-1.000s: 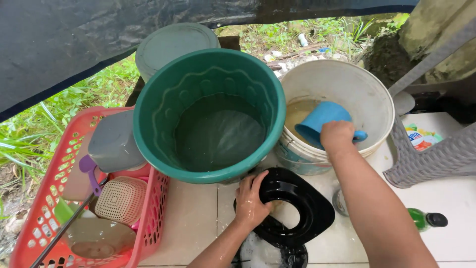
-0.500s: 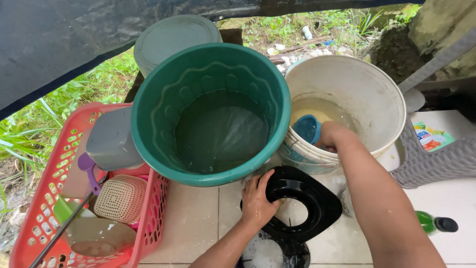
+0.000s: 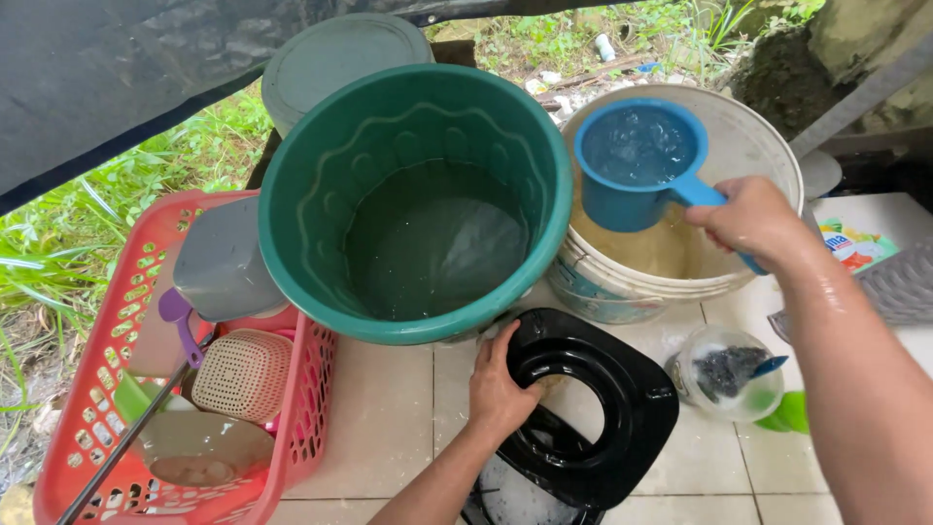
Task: Scrubbing and rinsing gas stove burner supports with a scouring pad and water from a bucket.
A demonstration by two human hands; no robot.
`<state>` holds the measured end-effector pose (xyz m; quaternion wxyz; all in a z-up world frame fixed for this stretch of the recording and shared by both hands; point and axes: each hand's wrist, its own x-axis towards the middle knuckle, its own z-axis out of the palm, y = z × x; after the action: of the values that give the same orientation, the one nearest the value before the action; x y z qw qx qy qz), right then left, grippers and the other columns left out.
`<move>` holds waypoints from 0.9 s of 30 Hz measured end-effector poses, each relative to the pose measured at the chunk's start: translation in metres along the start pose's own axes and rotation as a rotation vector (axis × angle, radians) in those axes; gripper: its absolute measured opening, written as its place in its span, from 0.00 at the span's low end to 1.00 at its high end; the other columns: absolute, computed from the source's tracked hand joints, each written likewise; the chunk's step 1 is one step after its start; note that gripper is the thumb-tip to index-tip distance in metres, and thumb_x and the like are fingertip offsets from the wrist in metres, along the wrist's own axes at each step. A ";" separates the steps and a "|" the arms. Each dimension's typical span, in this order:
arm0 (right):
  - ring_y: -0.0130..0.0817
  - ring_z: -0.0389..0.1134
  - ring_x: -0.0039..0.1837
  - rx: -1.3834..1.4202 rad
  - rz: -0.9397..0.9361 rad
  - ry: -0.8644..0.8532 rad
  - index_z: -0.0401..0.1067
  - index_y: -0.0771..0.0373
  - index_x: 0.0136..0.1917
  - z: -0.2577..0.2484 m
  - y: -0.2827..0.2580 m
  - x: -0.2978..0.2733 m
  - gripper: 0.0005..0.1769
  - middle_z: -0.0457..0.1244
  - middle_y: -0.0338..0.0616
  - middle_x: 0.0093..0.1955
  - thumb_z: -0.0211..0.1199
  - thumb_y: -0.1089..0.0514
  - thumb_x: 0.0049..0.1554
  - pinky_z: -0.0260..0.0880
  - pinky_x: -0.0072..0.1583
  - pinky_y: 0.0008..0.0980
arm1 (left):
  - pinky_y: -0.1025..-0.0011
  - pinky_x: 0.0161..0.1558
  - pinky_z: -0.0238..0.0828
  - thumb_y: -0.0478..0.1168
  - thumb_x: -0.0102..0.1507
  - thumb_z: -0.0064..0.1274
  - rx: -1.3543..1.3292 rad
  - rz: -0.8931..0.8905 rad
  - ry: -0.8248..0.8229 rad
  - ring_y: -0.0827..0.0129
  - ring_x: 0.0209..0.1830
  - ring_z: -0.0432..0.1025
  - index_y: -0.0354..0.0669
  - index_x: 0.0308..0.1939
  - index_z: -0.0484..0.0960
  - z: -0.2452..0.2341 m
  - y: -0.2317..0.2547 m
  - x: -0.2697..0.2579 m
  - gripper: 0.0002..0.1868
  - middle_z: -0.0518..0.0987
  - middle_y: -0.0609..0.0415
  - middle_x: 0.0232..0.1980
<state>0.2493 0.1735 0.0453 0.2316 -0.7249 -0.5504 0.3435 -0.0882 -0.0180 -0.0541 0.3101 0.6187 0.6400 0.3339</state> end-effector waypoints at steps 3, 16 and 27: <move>0.32 0.60 0.28 -0.124 -0.017 0.027 0.77 0.74 0.39 -0.051 -0.026 -0.045 0.17 0.63 0.48 0.27 0.71 0.54 0.54 0.58 0.33 0.36 | 0.50 0.59 0.68 0.41 0.47 0.71 0.064 0.006 -0.026 0.45 0.63 0.67 0.57 0.72 0.62 0.004 0.006 0.001 0.52 0.71 0.44 0.62; 0.34 0.70 0.31 -0.540 -0.405 -0.001 0.79 0.63 0.45 -0.126 0.090 -0.140 0.25 0.68 0.47 0.30 0.78 0.43 0.44 0.70 0.39 0.38 | 0.39 0.57 0.63 0.41 0.51 0.69 0.436 0.031 -0.276 0.44 0.68 0.60 0.68 0.77 0.57 0.041 0.046 0.003 0.54 0.65 0.45 0.66; 0.33 0.77 0.47 -1.256 0.099 -0.419 0.78 0.44 0.54 -0.081 -0.045 -0.274 0.22 0.73 0.34 0.41 0.65 0.32 0.54 0.76 0.51 0.37 | 0.42 0.64 0.61 0.42 0.46 0.72 0.342 0.006 -0.291 0.49 0.70 0.60 0.71 0.74 0.60 0.076 0.018 0.002 0.55 0.66 0.49 0.65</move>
<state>0.2385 -0.0721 0.1970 -0.3627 -0.6644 -0.6456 0.1013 -0.0162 -0.0126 -0.0840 0.2889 0.7057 0.6340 0.1285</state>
